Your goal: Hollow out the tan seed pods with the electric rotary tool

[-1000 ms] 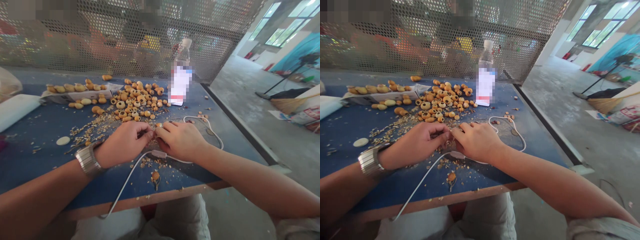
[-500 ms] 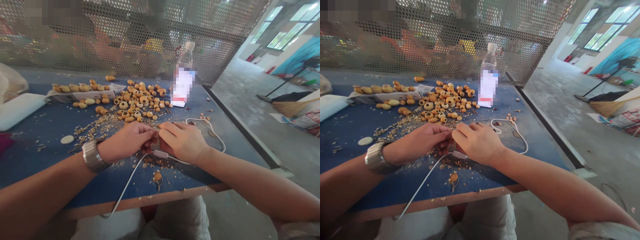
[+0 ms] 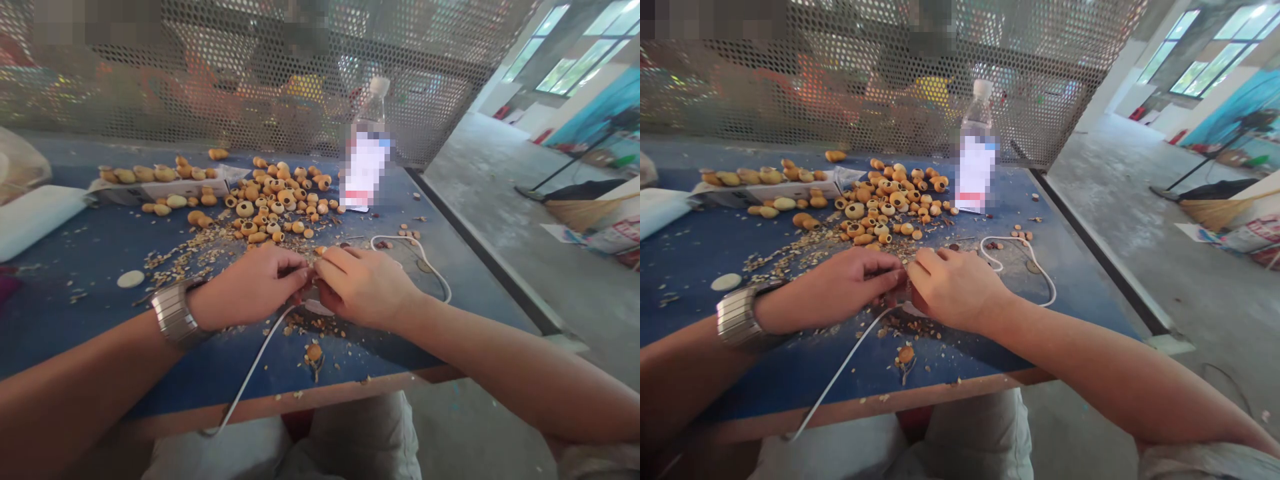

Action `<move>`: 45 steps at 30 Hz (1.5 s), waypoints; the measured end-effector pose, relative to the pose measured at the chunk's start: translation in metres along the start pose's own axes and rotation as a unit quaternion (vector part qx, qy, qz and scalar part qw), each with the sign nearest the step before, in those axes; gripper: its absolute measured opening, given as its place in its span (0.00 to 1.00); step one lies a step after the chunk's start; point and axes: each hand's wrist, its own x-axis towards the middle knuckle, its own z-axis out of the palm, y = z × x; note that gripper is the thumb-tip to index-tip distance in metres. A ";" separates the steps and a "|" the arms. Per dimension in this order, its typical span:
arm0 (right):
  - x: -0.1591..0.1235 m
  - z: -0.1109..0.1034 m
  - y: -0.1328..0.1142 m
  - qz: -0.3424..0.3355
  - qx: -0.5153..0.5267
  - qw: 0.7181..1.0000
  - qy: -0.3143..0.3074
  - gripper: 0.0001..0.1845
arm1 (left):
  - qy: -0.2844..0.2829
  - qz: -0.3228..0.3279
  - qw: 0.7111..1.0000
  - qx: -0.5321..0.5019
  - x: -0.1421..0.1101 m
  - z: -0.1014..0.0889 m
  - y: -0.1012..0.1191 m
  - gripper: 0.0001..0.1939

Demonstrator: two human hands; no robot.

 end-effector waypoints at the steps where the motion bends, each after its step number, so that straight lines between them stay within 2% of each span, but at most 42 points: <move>1: 0.000 -0.001 -0.001 0.005 -0.009 1.000 -0.002 0.11 | -0.009 -0.001 1.000 -0.009 0.000 0.000 0.000 0.22; 5: 0.001 -0.002 0.000 -0.010 -0.035 0.999 -0.010 0.11 | -0.042 -0.012 0.997 -0.058 0.002 0.001 -0.002 0.23; 9: -0.001 0.001 0.003 -0.042 -0.021 0.997 -0.055 0.11 | -0.053 -0.007 0.997 -0.057 0.003 0.001 -0.006 0.22; 13: -0.001 0.003 0.003 -0.029 0.005 0.996 -0.088 0.09 | -0.014 0.026 1.000 -0.004 0.001 0.002 -0.006 0.18; 18: 0.000 0.002 0.002 -0.025 0.019 0.995 -0.093 0.09 | 0.054 0.025 0.995 0.076 -0.006 0.004 0.004 0.14; 23: 0.000 0.000 0.004 -0.021 0.033 0.995 -0.097 0.10 | 0.085 0.044 0.990 0.103 -0.011 0.005 0.010 0.12; 31: 0.000 0.000 0.009 0.016 0.109 0.992 -0.062 0.10 | 0.103 0.077 0.989 0.075 -0.008 0.007 0.005 0.13; 35: 0.000 -0.003 0.014 0.059 0.132 0.989 -0.028 0.15 | 0.151 0.069 0.983 0.080 -0.006 0.003 0.001 0.16; 37: -0.001 -0.004 0.017 0.094 0.128 0.986 -0.039 0.19 | 0.159 0.073 0.984 0.045 -0.003 0.000 -0.004 0.19; 39: -0.002 -0.004 0.020 0.115 0.146 0.981 -0.054 0.19 | 0.121 0.095 0.986 -0.064 -0.001 -0.002 -0.011 0.24; 41: -0.004 -0.004 0.023 0.110 0.191 0.974 -0.043 0.19 | 0.059 0.107 0.962 -0.243 0.001 -0.003 -0.016 0.28; 42: -0.006 -0.005 0.024 0.098 0.217 0.971 -0.027 0.19 | 0.031 0.106 0.945 -0.309 0.001 -0.003 -0.018 0.27; 44: -0.008 -0.005 0.024 0.070 0.250 0.966 0.011 0.20 | -0.013 0.101 0.918 -0.383 0.001 -0.003 -0.018 0.25; 45: -0.010 -0.005 0.024 0.058 0.256 0.965 0.027 0.21 | -0.028 0.101 0.915 -0.389 0.001 -0.004 -0.017 0.24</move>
